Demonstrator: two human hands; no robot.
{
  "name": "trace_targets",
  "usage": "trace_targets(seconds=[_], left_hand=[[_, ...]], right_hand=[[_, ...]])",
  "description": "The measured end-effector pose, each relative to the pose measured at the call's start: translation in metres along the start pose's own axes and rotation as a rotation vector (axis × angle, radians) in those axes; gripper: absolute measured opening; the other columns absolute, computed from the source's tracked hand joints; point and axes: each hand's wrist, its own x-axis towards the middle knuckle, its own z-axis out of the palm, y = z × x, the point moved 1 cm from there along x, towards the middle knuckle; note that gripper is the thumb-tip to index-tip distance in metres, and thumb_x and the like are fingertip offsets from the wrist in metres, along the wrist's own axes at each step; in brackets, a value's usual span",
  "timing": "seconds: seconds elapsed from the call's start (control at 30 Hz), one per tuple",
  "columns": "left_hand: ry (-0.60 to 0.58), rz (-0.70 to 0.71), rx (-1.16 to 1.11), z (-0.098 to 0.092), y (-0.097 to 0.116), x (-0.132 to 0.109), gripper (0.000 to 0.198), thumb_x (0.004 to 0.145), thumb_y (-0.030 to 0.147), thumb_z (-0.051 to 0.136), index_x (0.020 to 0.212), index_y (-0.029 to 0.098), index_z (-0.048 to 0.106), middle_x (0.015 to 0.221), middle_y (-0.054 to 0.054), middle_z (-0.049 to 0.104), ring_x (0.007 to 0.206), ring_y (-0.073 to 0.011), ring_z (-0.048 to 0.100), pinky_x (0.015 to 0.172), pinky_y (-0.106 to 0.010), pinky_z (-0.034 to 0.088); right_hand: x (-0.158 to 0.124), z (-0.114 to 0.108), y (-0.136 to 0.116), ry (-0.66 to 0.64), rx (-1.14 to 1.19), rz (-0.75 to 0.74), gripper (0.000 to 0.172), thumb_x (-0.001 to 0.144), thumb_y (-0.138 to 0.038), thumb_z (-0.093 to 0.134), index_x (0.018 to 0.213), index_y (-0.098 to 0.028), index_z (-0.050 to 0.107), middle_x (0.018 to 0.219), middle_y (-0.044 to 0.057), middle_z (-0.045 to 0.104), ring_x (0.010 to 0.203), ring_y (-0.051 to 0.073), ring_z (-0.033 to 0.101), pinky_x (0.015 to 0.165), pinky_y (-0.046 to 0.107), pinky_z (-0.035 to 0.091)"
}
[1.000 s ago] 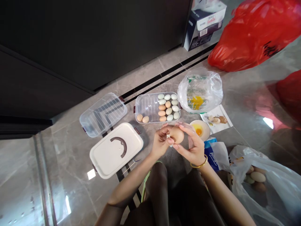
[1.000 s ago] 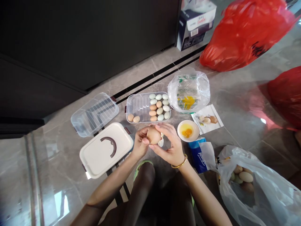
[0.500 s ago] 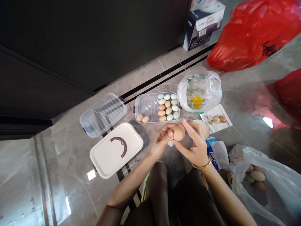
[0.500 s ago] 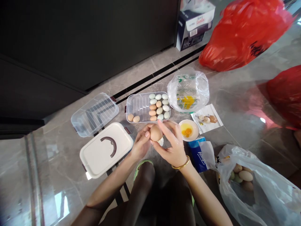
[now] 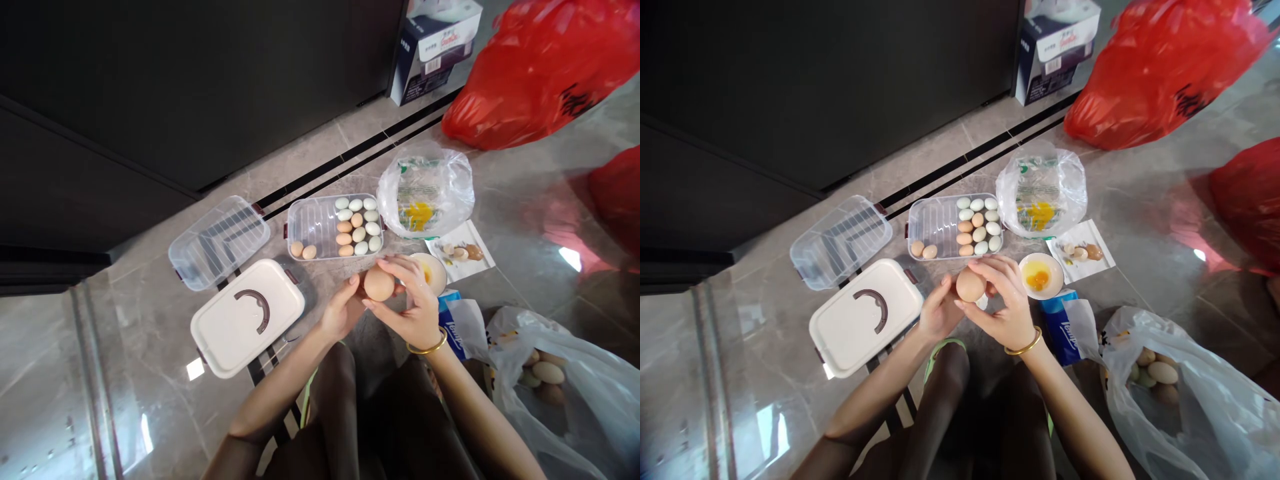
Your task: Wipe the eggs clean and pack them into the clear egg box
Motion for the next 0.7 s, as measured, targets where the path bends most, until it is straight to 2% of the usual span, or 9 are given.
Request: trace_targets(seconds=[0.07,0.27,0.43,0.6,0.7], left_hand=[[0.018,-0.02,0.017,-0.002,-0.002,0.0,0.057,0.084,0.06,0.054,0.112,0.012,0.067,0.109,-0.013,0.07,0.11,-0.0322,0.062,0.101,-0.047,0.044],[0.026,-0.057,0.062,-0.008,-0.007,0.001,0.053,0.083,0.061,0.053,0.101,0.014,0.069,0.096,-0.012,0.071,0.105,-0.0326,0.063,0.094,-0.047,0.048],[0.052,-0.059,0.09,-0.008,-0.006,0.003,0.05,0.083,0.06,0.055,0.096,0.013,0.069,0.096,-0.013,0.071,0.106,-0.032,0.062,0.094,-0.046,0.048],[0.074,0.0,0.127,-0.013,-0.006,0.009,0.051,0.082,0.057,0.061,0.112,0.016,0.063,0.109,-0.011,0.067,0.106,-0.0279,0.061,0.091,-0.041,0.049],[0.048,0.031,0.206,-0.017,-0.006,0.01,0.049,0.082,0.054,0.062,0.113,0.016,0.061,0.11,-0.01,0.066,0.105,-0.0252,0.06,0.091,-0.037,0.047]], right_hand=[[0.0,0.001,0.001,0.002,-0.03,0.004,0.052,0.076,-0.025,0.075,0.125,-0.026,0.058,0.113,0.008,0.065,0.111,0.028,0.058,0.098,0.051,0.046],[-0.002,0.003,0.002,-0.024,-0.051,0.039,0.055,0.077,-0.028,0.074,0.129,-0.028,0.057,0.111,0.007,0.062,0.111,0.027,0.056,0.099,0.052,0.045],[-0.005,0.004,0.006,-0.037,-0.061,0.067,0.053,0.078,-0.03,0.073,0.129,-0.027,0.057,0.113,0.008,0.061,0.111,0.027,0.055,0.099,0.052,0.045],[-0.01,0.007,0.016,-0.039,-0.108,0.093,0.048,0.078,-0.028,0.072,0.125,-0.026,0.059,0.112,0.007,0.062,0.109,0.026,0.055,0.098,0.05,0.045],[-0.013,0.009,0.021,-0.048,-0.13,0.091,0.047,0.079,-0.026,0.071,0.124,-0.026,0.059,0.111,0.007,0.062,0.108,0.025,0.055,0.097,0.049,0.045]])
